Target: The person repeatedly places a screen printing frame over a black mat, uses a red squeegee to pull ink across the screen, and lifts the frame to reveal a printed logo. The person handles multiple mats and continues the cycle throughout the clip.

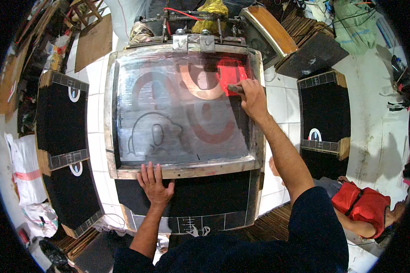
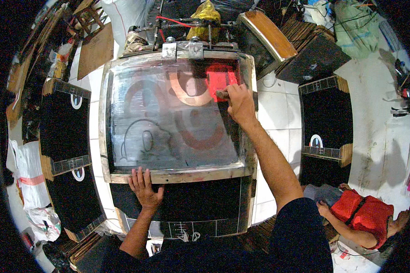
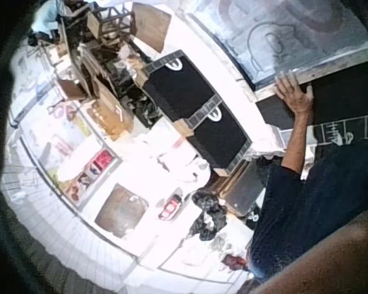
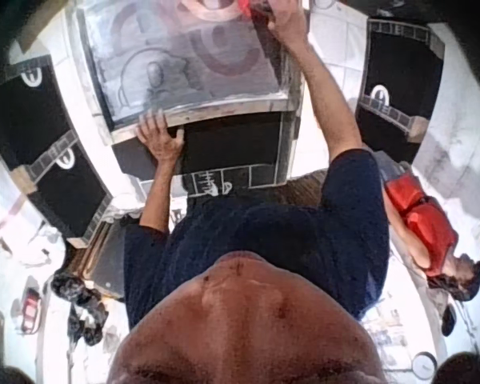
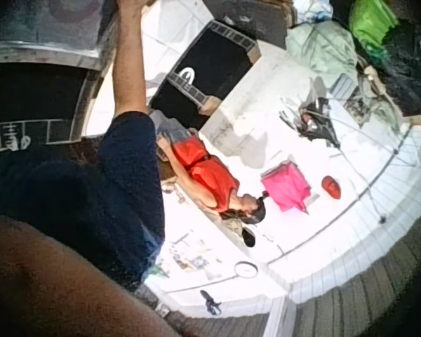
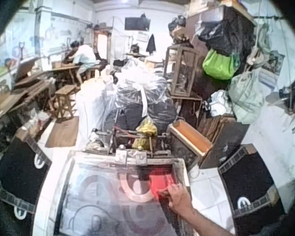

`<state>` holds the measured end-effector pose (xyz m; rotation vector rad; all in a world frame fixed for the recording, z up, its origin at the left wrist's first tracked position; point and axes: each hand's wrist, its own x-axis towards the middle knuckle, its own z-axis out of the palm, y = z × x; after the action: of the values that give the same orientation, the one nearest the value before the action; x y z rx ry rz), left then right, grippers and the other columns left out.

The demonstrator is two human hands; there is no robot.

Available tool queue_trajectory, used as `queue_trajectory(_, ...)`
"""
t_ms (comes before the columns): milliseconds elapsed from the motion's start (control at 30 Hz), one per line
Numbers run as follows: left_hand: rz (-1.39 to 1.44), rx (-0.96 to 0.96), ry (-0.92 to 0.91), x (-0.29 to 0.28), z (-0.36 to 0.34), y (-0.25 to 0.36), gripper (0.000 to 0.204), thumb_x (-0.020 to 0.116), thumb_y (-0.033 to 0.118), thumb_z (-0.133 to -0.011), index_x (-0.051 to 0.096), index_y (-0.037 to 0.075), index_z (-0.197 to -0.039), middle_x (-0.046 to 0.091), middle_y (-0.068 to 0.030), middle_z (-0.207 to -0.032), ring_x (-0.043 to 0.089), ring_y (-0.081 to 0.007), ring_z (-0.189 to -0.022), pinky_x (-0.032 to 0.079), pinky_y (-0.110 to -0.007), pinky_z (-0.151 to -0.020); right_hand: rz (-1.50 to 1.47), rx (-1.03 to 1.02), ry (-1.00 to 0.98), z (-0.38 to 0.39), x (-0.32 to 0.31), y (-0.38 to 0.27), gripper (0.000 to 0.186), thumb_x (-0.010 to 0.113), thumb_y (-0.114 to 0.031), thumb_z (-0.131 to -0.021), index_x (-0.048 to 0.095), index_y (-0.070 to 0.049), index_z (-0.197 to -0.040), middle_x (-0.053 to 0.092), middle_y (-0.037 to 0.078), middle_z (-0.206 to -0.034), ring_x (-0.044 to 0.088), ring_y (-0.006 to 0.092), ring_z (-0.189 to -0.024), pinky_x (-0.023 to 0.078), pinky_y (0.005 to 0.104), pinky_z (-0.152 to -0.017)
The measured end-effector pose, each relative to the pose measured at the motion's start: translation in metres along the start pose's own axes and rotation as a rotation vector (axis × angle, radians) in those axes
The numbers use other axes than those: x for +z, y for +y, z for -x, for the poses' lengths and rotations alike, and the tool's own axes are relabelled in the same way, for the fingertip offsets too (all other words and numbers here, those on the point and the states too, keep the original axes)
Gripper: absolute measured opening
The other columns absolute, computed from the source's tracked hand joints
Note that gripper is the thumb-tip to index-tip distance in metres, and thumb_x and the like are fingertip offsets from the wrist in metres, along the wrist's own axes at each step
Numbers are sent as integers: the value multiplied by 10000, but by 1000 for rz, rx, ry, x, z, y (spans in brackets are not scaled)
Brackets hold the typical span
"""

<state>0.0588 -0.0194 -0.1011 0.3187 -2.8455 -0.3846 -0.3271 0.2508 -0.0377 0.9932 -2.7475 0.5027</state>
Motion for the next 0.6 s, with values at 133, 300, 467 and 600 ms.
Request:
queue_trajectory(133,120,44,50,-14,-23,-4,598,748,214,-693,633,103,-1270,588,-119,-1375,457,-367,-1382,200,-616,-1223,42,-68,40,-7,-4,1,364,698,33,-697,627,-72,-1039,640,125,-977,595,375,-989,476,496,-843)
queue_trajectory(300,202,58,-114,-47,-48,-8,447,814,216,-659,693,78,-1067,672,-63,-1056,597,-295,-1024,398,-502,-949,-116,-62,-8,-43,-15,18,313,731,-14,-751,643,-38,-1050,698,197,-978,652,438,-935,521,511,-814)
queue_trajectory(467,222,67,-110,-59,-56,-1,456,820,195,-653,694,74,-1073,671,-65,-1062,593,-297,-1026,394,-499,-957,-196,69,-211,-45,-30,25,377,760,-32,-760,654,-47,-1122,717,180,-1071,672,402,-1055,538,476,-891)
queue_trajectory(600,238,44,-104,-61,-58,2,463,824,178,-641,697,69,-1072,671,-70,-1062,590,-302,-1030,394,-499,-963,-189,18,-317,-57,-25,36,381,771,-38,-787,654,-56,-1149,725,179,-1064,693,381,-1039,541,440,-877)
